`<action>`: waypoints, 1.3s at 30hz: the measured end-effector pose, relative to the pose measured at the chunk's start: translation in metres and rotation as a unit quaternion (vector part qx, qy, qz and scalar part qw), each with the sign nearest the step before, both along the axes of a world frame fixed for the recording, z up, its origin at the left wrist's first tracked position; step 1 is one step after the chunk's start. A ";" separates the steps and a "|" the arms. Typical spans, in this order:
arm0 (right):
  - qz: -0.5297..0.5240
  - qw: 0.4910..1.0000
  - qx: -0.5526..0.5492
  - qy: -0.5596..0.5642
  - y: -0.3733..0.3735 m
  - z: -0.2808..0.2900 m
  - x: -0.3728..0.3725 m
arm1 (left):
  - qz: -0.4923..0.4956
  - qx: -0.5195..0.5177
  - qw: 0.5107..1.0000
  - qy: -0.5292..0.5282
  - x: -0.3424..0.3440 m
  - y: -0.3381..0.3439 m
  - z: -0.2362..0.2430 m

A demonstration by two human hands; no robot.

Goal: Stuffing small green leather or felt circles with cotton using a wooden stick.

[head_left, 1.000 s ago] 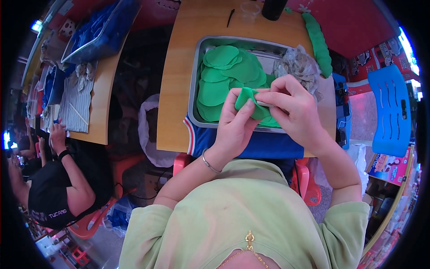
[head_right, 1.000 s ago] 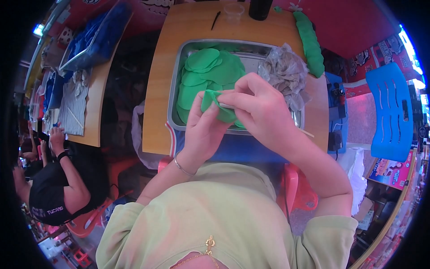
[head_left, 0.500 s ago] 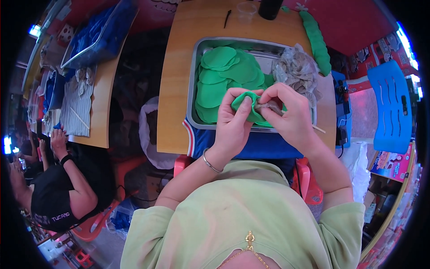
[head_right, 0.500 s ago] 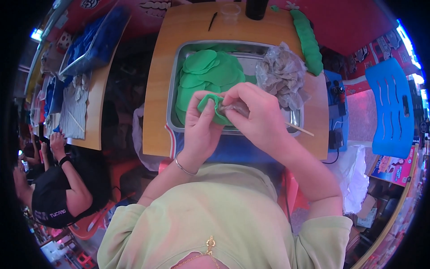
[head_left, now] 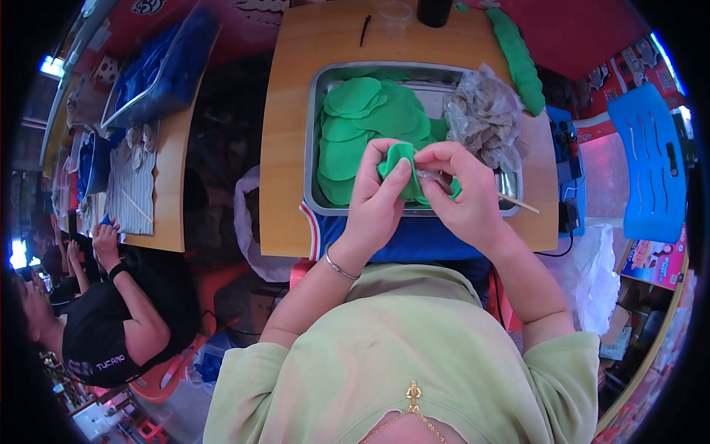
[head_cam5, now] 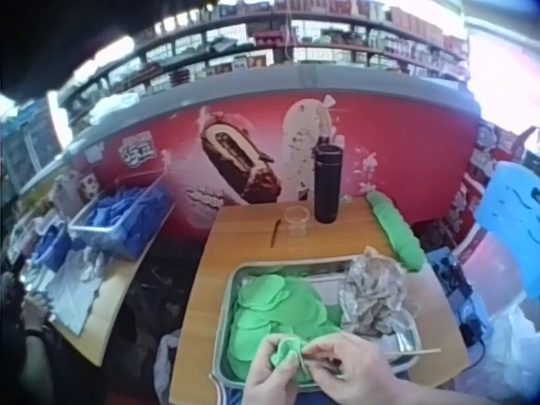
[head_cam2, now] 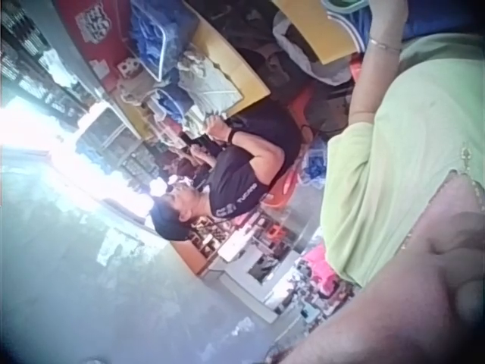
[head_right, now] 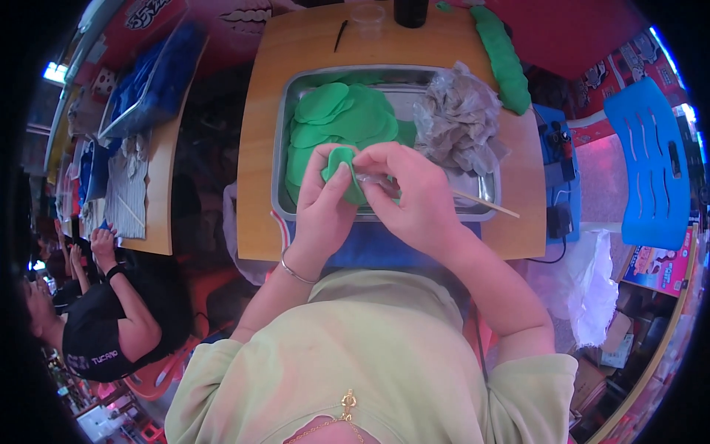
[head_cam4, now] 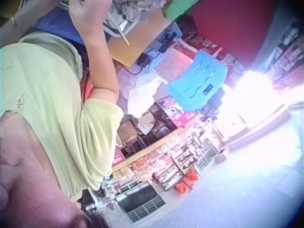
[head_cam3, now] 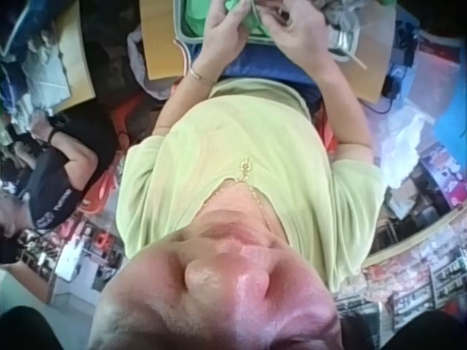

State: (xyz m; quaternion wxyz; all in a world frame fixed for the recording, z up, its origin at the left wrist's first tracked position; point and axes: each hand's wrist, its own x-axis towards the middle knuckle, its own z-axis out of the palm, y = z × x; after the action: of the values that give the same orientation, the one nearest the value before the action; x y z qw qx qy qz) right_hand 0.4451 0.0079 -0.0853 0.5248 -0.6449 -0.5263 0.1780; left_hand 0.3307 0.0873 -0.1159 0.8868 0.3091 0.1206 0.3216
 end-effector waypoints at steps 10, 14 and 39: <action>-0.030 0.989 -0.138 0.046 -0.003 0.021 0.005 | -0.042 0.108 0.989 0.094 0.001 0.007 -0.007; 0.110 0.969 -0.105 0.195 -0.010 0.013 0.014 | -0.096 0.029 0.989 0.104 -0.001 0.021 -0.002; 0.005 0.986 -0.121 -0.117 -0.012 -0.044 0.033 | -0.030 0.609 0.697 0.378 0.001 0.029 -0.028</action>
State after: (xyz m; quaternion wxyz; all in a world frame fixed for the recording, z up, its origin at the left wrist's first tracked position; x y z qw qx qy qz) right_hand 0.4781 -0.0044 -0.1290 0.3771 -0.7175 -0.5617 0.1659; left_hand 0.3313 0.1168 -0.1441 0.3936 0.8806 0.2144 0.1537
